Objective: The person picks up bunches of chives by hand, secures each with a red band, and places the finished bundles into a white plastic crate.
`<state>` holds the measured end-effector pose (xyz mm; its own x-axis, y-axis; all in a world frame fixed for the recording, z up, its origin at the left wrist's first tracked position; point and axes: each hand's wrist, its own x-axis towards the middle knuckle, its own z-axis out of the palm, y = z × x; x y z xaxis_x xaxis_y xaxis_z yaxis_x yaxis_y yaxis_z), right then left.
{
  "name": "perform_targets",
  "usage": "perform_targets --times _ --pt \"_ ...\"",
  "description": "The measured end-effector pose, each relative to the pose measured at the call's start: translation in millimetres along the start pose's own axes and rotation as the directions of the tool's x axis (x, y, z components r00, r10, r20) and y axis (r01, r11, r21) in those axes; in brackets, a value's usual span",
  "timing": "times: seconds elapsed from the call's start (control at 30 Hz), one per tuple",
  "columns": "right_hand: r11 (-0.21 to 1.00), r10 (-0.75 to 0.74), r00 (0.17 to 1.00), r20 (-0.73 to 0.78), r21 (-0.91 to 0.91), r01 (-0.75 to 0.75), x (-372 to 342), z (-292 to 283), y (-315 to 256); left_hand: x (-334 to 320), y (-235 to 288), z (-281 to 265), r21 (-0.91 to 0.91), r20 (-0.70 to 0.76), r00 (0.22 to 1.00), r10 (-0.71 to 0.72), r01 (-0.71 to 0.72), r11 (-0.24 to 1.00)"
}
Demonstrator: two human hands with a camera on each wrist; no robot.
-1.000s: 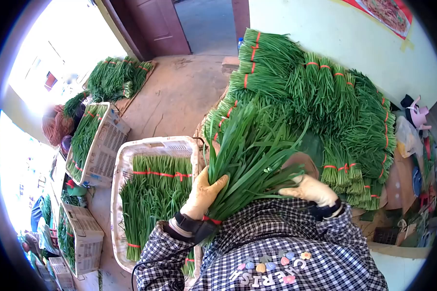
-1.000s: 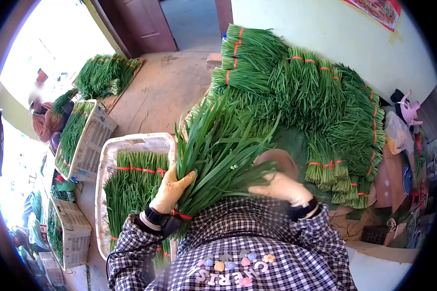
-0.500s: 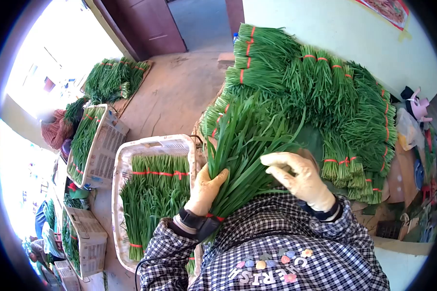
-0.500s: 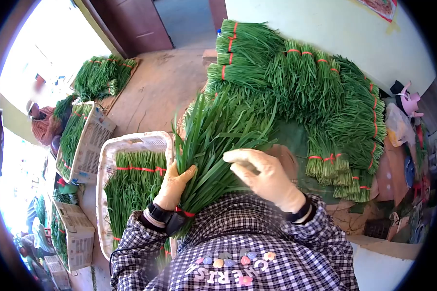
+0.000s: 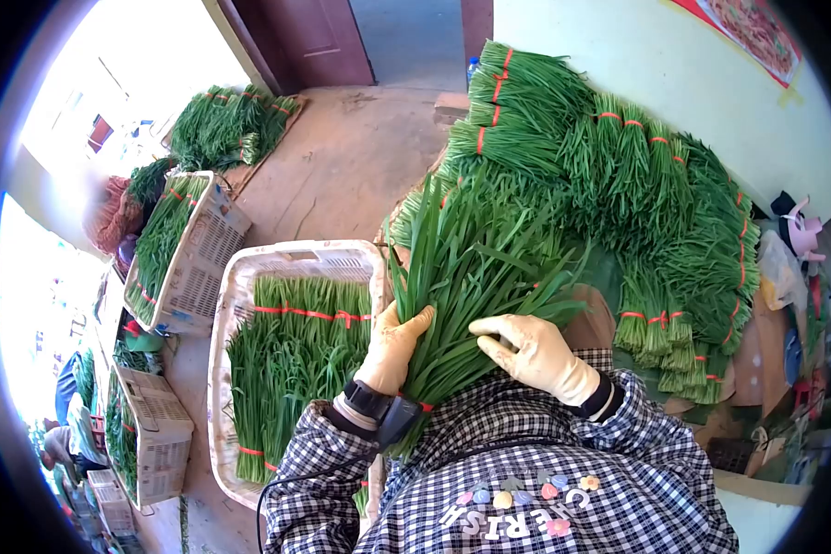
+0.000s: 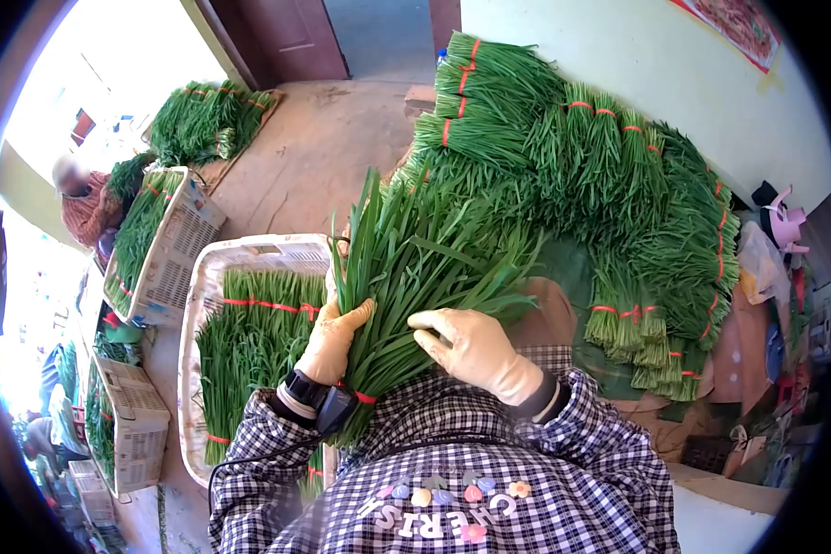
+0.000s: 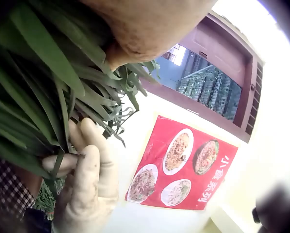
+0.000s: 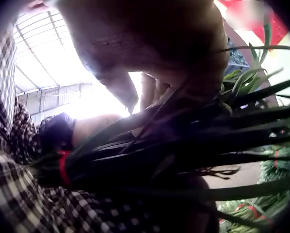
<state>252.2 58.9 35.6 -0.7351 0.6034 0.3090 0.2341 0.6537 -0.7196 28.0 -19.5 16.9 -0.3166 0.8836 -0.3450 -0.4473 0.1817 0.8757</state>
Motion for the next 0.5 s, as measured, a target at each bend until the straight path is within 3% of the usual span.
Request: perform_targets --times 0.03,0.1,0.13,0.17,0.23,0.3,0.37,0.5 --pt "1.000 -0.001 1.000 0.003 -0.004 0.001 -1 2 -1 0 0 -1 0.001 -0.003 1.000 0.003 -0.003 1.000" --pt "0.932 0.247 0.969 -0.017 0.279 -0.232 2 6 -1 -2 0 2 0.004 -0.003 1.000 0.016 -0.016 1.000" --pt "0.874 0.253 0.966 -0.050 0.439 -0.207 6 7 -2 -3 0 3 0.013 -0.004 1.000 0.026 -0.026 1.000" --pt "0.839 0.320 0.947 -0.015 0.469 -0.276 11 0 -5 -3 -2 3 0.009 -0.003 1.000 0.025 -0.025 1.000" --pt "0.801 0.360 0.930 -0.078 0.537 -0.265 22 -5 1 -2 -4 3 0.057 -0.003 0.999 0.041 -0.041 0.998" --pt "0.833 0.413 0.901 -0.131 0.453 -0.316 35 -8 6 -3 -5 3 0.055 0.006 0.999 0.045 -0.045 0.997" --pt "0.731 0.523 0.851 -0.045 0.538 -0.420 47 -9 16 -2 -5 4 0.055 0.014 0.999 0.050 -0.051 0.997" --pt "0.668 0.603 0.797 0.026 0.529 -0.523 60 -6 22 -3 -4 6 0.096 0.022 0.998 0.064 -0.066 0.993"
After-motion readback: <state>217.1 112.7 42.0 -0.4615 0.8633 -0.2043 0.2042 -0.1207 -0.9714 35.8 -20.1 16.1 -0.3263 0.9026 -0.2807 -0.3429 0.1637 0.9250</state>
